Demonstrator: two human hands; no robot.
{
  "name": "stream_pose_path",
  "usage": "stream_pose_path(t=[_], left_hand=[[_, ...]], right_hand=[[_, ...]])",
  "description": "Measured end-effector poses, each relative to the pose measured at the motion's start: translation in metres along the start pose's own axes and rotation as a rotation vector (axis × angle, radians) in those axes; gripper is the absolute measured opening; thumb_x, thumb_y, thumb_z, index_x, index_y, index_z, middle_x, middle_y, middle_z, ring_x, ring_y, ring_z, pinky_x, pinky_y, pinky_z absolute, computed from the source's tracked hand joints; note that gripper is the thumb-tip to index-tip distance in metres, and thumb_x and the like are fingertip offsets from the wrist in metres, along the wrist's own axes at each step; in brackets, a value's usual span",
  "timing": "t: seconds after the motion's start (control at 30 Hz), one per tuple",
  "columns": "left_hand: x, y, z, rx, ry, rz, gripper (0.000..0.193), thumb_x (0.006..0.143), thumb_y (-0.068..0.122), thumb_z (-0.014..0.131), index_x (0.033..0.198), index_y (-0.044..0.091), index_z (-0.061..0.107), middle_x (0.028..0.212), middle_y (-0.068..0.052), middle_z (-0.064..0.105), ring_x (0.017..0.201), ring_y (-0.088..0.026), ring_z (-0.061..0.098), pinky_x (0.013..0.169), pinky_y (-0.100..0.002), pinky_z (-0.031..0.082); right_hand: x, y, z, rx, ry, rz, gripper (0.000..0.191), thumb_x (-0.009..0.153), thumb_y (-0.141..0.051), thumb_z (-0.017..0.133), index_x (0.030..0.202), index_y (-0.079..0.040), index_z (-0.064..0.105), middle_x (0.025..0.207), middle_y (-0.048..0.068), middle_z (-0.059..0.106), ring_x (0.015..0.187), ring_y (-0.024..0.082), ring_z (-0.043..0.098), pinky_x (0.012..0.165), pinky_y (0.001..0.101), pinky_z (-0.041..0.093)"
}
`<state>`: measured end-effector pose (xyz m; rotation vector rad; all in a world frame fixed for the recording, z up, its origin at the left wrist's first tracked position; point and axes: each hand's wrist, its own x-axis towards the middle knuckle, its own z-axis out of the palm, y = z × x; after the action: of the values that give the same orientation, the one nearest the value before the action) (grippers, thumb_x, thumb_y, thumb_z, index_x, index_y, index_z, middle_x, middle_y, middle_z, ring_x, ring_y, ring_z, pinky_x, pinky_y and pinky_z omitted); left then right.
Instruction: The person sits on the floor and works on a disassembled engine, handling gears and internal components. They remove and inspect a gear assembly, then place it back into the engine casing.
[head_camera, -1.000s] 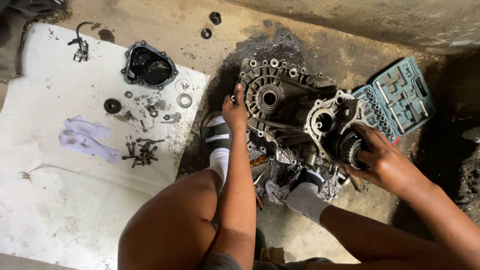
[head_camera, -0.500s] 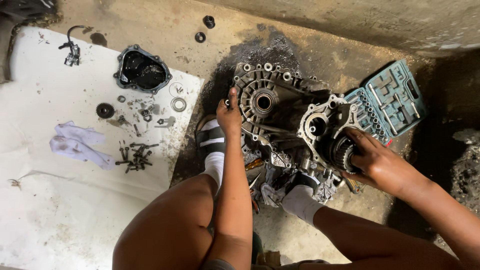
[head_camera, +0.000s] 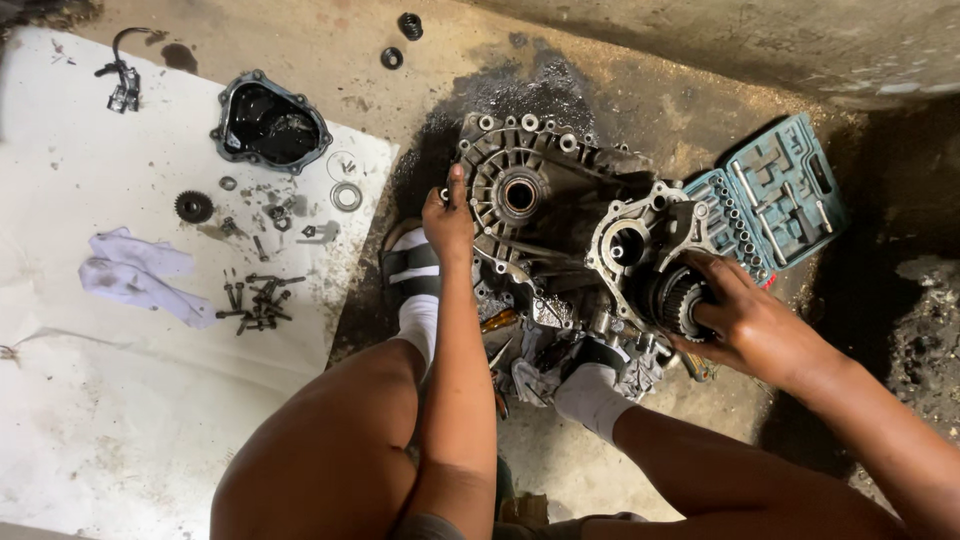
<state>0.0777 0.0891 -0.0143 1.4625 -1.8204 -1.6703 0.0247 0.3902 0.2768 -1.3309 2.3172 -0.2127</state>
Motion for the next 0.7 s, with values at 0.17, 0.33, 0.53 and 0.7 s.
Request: stream_pose_path(t=[0.17,0.33,0.53,0.7], left_hand=[[0.005,-0.007,0.004,0.022,0.045,0.071,0.070,0.093,0.066,0.063,0.074,-0.001,0.056,0.065,-0.010,0.057,0.061,-0.020,0.052,0.062,-0.036,0.046],[0.010,-0.012,0.006,0.101,0.014,0.008,0.079,0.091,0.070,0.061,0.085,-0.008,0.063,0.079,-0.022,0.066,0.074,-0.030,0.058,0.074,-0.044,0.051],[0.013,-0.008,0.008,0.090,0.030,-0.003,0.106,0.087,0.076,0.063,0.133,-0.018,0.053,0.131,-0.031,0.063,0.120,-0.036,0.064,0.106,-0.042,0.047],[0.004,0.004,0.005,0.048,-0.025,-0.189,0.108,0.085,0.074,0.062,0.146,-0.013,0.039,0.145,-0.031,0.050,0.130,-0.038,0.056,0.105,-0.047,0.047]], right_hand=[[-0.002,0.009,-0.003,-0.077,-0.106,-0.037,0.031,0.066,-0.027,0.085,0.079,-0.001,0.073,0.153,0.025,0.042,0.127,0.040,0.051,0.093,0.0469,0.053],[-0.006,0.013,-0.013,-0.035,-0.152,-0.009,0.034,0.066,-0.023,0.081,0.088,0.001,0.073,0.155,0.027,0.041,0.137,0.044,0.047,0.091,0.0448,0.052],[-0.025,0.000,-0.004,0.142,0.208,0.035,0.038,0.073,-0.025,0.081,0.095,0.005,0.072,0.142,0.028,0.048,0.126,0.045,0.049,0.098,0.0493,0.047],[-0.040,0.000,0.020,0.237,0.340,0.025,0.031,0.075,-0.019,0.080,0.089,0.006,0.068,0.143,0.030,0.047,0.134,0.045,0.046,0.107,0.0496,0.045]])
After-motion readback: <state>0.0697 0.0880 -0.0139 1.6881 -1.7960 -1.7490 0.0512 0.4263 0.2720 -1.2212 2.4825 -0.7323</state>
